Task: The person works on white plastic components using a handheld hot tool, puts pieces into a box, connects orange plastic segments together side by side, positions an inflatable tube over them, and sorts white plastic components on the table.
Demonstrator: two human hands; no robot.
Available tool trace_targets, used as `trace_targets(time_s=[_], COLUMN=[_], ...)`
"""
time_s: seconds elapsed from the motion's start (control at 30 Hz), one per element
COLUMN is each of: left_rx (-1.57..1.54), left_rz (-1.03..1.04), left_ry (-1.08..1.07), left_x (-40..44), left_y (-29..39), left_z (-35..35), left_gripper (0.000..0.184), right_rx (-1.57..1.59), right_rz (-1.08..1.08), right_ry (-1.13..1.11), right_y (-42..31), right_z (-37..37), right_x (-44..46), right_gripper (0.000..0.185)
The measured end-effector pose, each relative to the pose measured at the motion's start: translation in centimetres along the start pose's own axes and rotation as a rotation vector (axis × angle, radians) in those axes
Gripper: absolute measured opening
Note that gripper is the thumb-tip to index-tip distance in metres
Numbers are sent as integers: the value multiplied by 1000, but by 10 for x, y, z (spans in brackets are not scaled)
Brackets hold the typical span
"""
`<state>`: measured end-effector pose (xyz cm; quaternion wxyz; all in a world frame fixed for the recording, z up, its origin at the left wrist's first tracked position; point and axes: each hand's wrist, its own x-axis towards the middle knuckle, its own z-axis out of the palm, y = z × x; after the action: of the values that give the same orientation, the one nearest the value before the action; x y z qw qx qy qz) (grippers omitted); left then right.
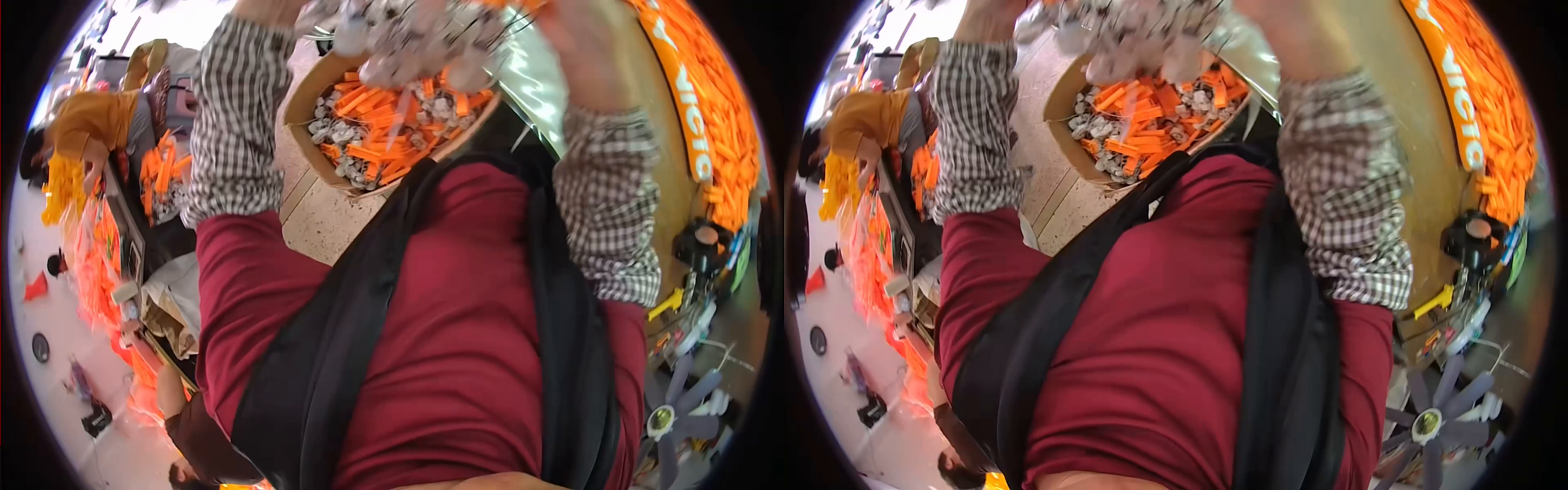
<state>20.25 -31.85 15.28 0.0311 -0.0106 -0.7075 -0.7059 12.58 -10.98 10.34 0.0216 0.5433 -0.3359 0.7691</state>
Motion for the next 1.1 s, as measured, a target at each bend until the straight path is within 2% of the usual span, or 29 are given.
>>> trace_targets(time_s=[0.03, 0.07, 0.1, 0.13, 0.17, 0.2, 0.27, 0.33, 0.37, 0.47, 0.53, 0.63, 0.7, 0.73, 0.8, 0.83, 0.87, 0.9, 0.93, 0.97, 1.03, 1.07, 1.1], left_rx=[11, 18, -12, 161, 111, 63, 62, -24, -178, -238, -237, -249, -297, -295, -143, -157, -22, 30, 108, 67, 323, 260, 296], left_rz=[6, 4, -19, -353, -336, -316, -296, -270, -313, -299, -329, -431, -465, -454, -546, -521, -486, -459, -476, -369, -165, 28, -9], left_ry=[63, 124, 112, 142, 181, 213, 306, 263, 254, 189, 118, 44, 20, 9, -14, -55, -46, 25, 83, 101, -96, -36, 56], left_x=[-17, -36, -51, -64, -81, -91, -103, -107, -108, -103, -98, -85, -70, -61, -34, -18, 0, 26, 45, 61, 105, 118, 113], left_y=[-12, -25, -46, -126, -132, -137, -191, -244, -248, -277, -292, -295, -293, -303, -331, -329, -331, -351, -332, -339, -418, -435, -432], left_z=[-10, -18, -31, -115, -91, -63, -51, -52, -44, -47, -58, -61, -55, -55, -59, -51, -48, -47, -39, -39, -61, -59, -47], left_gripper=[38, 43, 57, 38, 40, 41, 47, 51, 48, 49, 52, 56, 53, 53, 55, 55, 53, 47, 40, 32, 26, 26, 25], right_rx=[-218, -216, 95, 47, 7, 15, -15, 25, 75, -6, -38, -35, 21, 11, -17, 97, 13, 65, 118, 123, -199, -193, -491], right_rz=[-280, 640, 769, 746, 941, 947, 1019, 1050, 1077, 1204, 1189, 1156, 1381, 1368, 1490, 1499, 1475, 1319, 1156, 1155, 1471, 1474, 1536], right_ry=[28, -18, 198, 312, 207, 208, 341, 385, 435, 525, 593, 662, 705, 708, 822, 804, 697, 586, 477, 474, 730, 718, 707], right_y=[33, -7, 8, 35, 63, 75, 92, 101, 101, 104, 103, 114, 116, 125, 149, 146, 181, 215, 233, 224, 191, 192, 198], right_z=[15, 35, 59, 73, 60, 64, 69, 67, 67, 68, 74, 70, 60, 52, 30, 20, -15, -57, -88, -97, -92, -85, -81], right_x=[-10, -3, -18, -40, -74, -100, -138, -165, -176, -192, -193, -213, -211, -219, -240, -238, -274, -328, -361, -351, -323, -332, -348], right_gripper=[36, 35, 37, 38, 30, 30, 37, 40, 44, 41, 39, 46, 54, 54, 58, 60, 63, 65, 66, 66, 66, 66, 61])
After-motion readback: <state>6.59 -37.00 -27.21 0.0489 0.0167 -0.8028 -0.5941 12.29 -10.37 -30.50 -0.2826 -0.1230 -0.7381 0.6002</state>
